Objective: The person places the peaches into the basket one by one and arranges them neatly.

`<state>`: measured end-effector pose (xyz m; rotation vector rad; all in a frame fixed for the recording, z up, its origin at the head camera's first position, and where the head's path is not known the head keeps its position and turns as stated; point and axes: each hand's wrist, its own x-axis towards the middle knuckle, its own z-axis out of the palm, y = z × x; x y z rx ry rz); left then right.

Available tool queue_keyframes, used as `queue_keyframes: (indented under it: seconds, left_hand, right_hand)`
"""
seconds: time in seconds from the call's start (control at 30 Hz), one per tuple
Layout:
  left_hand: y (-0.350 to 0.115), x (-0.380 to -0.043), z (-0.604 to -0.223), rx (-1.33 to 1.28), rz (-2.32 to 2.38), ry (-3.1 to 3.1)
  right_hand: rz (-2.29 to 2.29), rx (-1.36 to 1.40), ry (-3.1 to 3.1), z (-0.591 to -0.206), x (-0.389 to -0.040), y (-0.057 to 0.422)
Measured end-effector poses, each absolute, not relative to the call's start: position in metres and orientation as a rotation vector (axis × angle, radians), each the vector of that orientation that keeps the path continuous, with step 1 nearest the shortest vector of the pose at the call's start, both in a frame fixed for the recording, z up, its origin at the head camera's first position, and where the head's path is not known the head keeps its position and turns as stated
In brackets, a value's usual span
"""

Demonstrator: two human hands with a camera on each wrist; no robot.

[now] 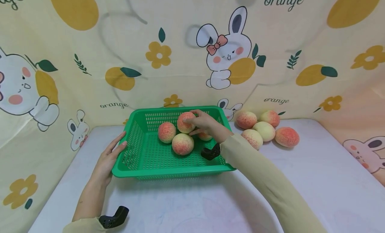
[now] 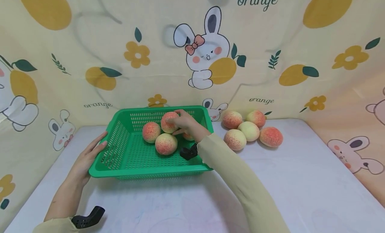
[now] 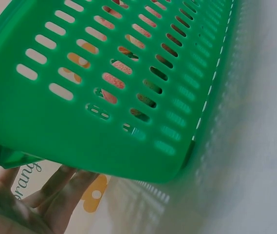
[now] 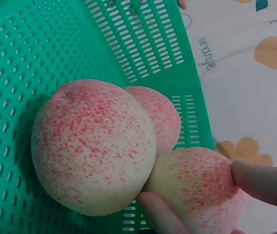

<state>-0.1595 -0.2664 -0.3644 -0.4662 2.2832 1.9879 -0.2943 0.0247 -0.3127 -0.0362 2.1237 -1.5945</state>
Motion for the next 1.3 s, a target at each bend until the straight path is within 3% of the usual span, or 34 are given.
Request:
queue_keyframes:
  seconds: [0.87, 1.3]
  left_hand:
    - [-0.266, -0.158, -0.365, -0.470, 1.962, 2.296]
    - [-0.265, -0.157, -0.365, -0.447, 1.966, 2.290]
  right_hand:
    - [-1.308, -0.099, 2.178, -0.318, -0.289, 0.016]
    - [-1.488, -0.106, 2.123, -0.305, -0.288, 0.044]
